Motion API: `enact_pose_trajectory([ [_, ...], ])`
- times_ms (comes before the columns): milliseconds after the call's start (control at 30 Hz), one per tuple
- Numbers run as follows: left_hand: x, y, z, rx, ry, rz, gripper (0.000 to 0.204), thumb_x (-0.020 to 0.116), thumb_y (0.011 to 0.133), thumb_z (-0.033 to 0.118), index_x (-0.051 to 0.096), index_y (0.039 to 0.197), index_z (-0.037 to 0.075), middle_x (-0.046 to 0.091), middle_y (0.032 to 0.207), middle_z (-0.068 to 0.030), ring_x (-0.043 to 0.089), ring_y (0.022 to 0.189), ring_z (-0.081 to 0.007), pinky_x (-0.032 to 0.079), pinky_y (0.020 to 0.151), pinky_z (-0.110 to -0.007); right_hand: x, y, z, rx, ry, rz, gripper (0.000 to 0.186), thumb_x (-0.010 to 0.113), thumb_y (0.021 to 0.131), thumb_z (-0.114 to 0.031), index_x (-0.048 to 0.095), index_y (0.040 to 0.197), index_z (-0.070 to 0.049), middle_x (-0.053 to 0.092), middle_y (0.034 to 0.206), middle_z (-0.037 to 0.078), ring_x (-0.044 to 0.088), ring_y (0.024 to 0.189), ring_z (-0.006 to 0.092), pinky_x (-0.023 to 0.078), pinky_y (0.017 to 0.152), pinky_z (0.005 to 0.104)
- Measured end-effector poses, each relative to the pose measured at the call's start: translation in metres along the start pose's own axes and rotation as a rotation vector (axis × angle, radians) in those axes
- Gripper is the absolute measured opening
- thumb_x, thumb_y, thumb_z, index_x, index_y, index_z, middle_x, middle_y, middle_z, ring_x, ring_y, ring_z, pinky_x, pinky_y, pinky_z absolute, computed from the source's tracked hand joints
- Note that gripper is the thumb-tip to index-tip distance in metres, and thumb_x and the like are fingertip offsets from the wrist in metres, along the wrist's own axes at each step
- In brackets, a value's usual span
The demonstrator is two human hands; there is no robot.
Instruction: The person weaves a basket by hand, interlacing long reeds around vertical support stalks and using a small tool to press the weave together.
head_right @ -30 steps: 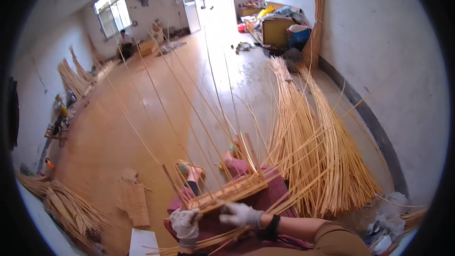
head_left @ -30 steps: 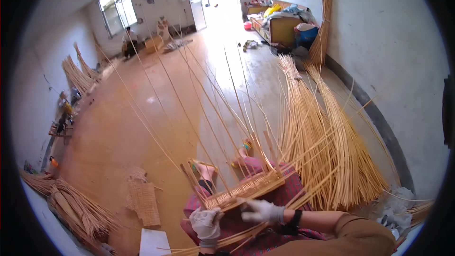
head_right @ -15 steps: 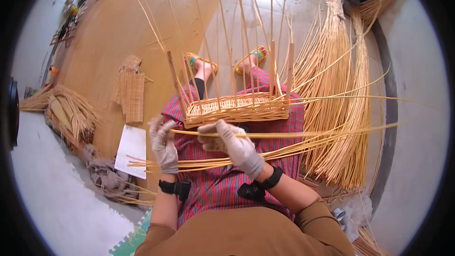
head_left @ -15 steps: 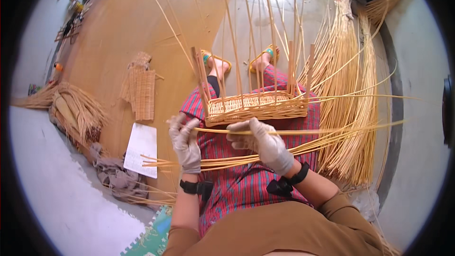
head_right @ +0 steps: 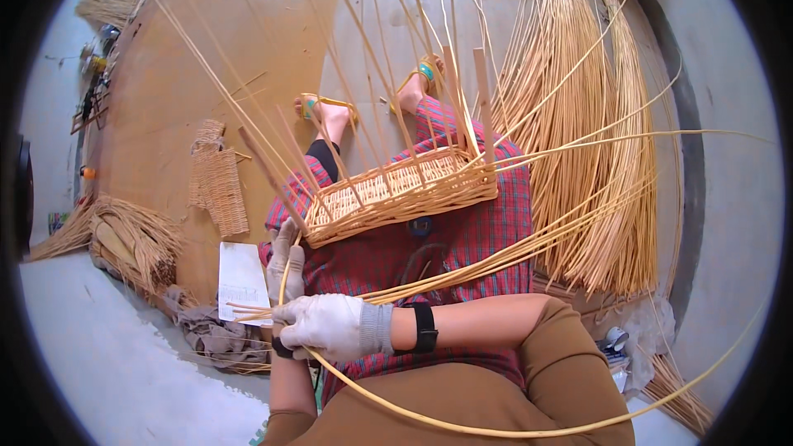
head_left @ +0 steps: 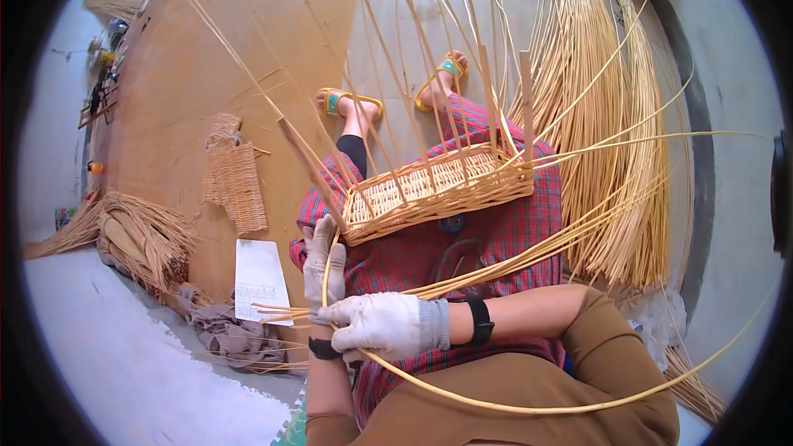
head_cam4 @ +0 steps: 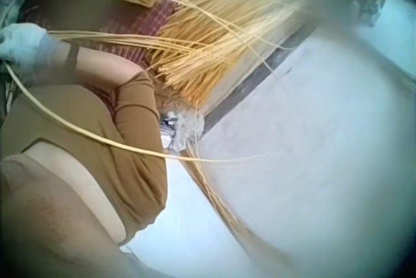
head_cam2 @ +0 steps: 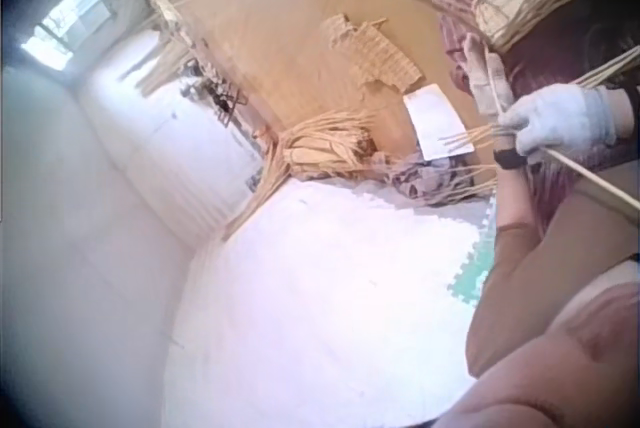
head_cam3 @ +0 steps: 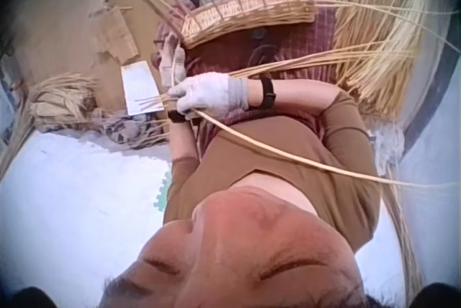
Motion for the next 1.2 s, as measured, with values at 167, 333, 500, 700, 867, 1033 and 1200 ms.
enact_pose_trajectory([
  [167,0.004,0.01,-0.005,0.154,0.41,-0.014,0.048,0.066,0.092,0.021,0.056,0.135,0.005,0.063,0.13,-0.0163,0.053,0.132,-0.0341,0.015,0.123,-0.058,-0.01,-0.007,0.011,0.08,-0.198,-0.073,0.019,0.058,0.089,-0.017,0.061,0.105,-0.006,0.062,0.124,0.021,0.067,0.104,0.0388,0.059,0.081,0.0435],
  [333,-0.013,0.019,-0.015,0.146,0.311,-0.108,0.045,0.056,0.095,0.007,0.054,0.14,0.005,0.061,0.136,-0.0159,0.053,0.134,-0.0282,0.028,0.12,-0.05,-0.012,-0.008,0.009,0.037,-0.17,0.23,0.015,0.064,0.088,-0.018,0.057,0.097,-0.008,0.062,0.089,0.012,0.067,0.083,0.036,0.056,0.069,0.0438],
  [500,-0.013,0.078,0.016,0.031,-0.714,0.001,0.044,0.05,0.106,0.029,0.053,0.137,-0.001,0.063,0.124,-0.014,0.061,0.118,-0.0239,0.048,0.103,-0.037,-0.025,-0.016,0.006,0.015,-0.221,0.392,0.026,0.075,0.084,-0.02,0.059,0.1,-0.009,0.071,0.098,0.012,0.071,0.085,0.0311,0.059,0.069,0.0398],
  [700,0.03,0.066,-0.033,-0.323,-1.08,0.004,0.067,0.041,0.096,0.073,0.054,0.08,0.009,0.041,0.054,0.0024,0.04,0.041,-0.0105,0.034,0.037,-0.026,-0.014,-0.027,0.005,-0.05,-0.24,0.227,0.019,0.068,0.085,-0.017,0.065,0.101,-0.007,0.071,0.108,0.015,0.07,0.099,0.033,0.058,0.082,0.0404],
  [867,0.04,0.057,-0.04,-0.369,-1.128,0.101,0.069,0.039,0.096,0.075,0.047,0.07,0.012,0.035,0.049,0.0042,0.033,0.036,-0.0087,0.027,0.033,-0.025,-0.042,-0.076,0.036,0.161,0.008,0.6,0.016,0.073,0.082,0.005,0.069,0.095,-0.005,0.074,0.099,0.014,0.073,0.092,0.0283,0.059,0.079,0.0386],
  [1033,0.042,0.06,-0.044,-0.339,-1.044,0.112,0.076,0.034,0.091,0.083,0.046,0.066,0.012,0.031,0.046,0.0048,0.032,0.036,-0.0091,0.027,0.033,-0.026,-0.072,-0.113,0.132,0.655,0.398,1.106,0.014,0.074,0.091,-0.005,0.062,0.096,-0.003,0.071,0.085,0.008,0.068,0.072,0.0148,0.057,0.066,0.0279],
  [1200,0.033,0.059,-0.055,-0.312,-1.294,-0.055,0.086,0.031,0.088,0.086,0.061,0.081,0.006,0.056,0.065,-0.002,0.056,0.059,-0.0163,0.049,0.06,-0.03,-0.077,-0.112,0.132,0.721,0.467,1.083,0.013,0.075,0.09,-0.006,0.065,0.098,-0.002,0.07,0.081,0.007,0.068,0.069,0.0145,0.055,0.059,0.0261],
])
Point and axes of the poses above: each hand's wrist, its own y-axis towards the middle knuckle, its own x-axis out of the palm, z = x × y, the point moved 4 cm from there along y, towards the middle knuckle
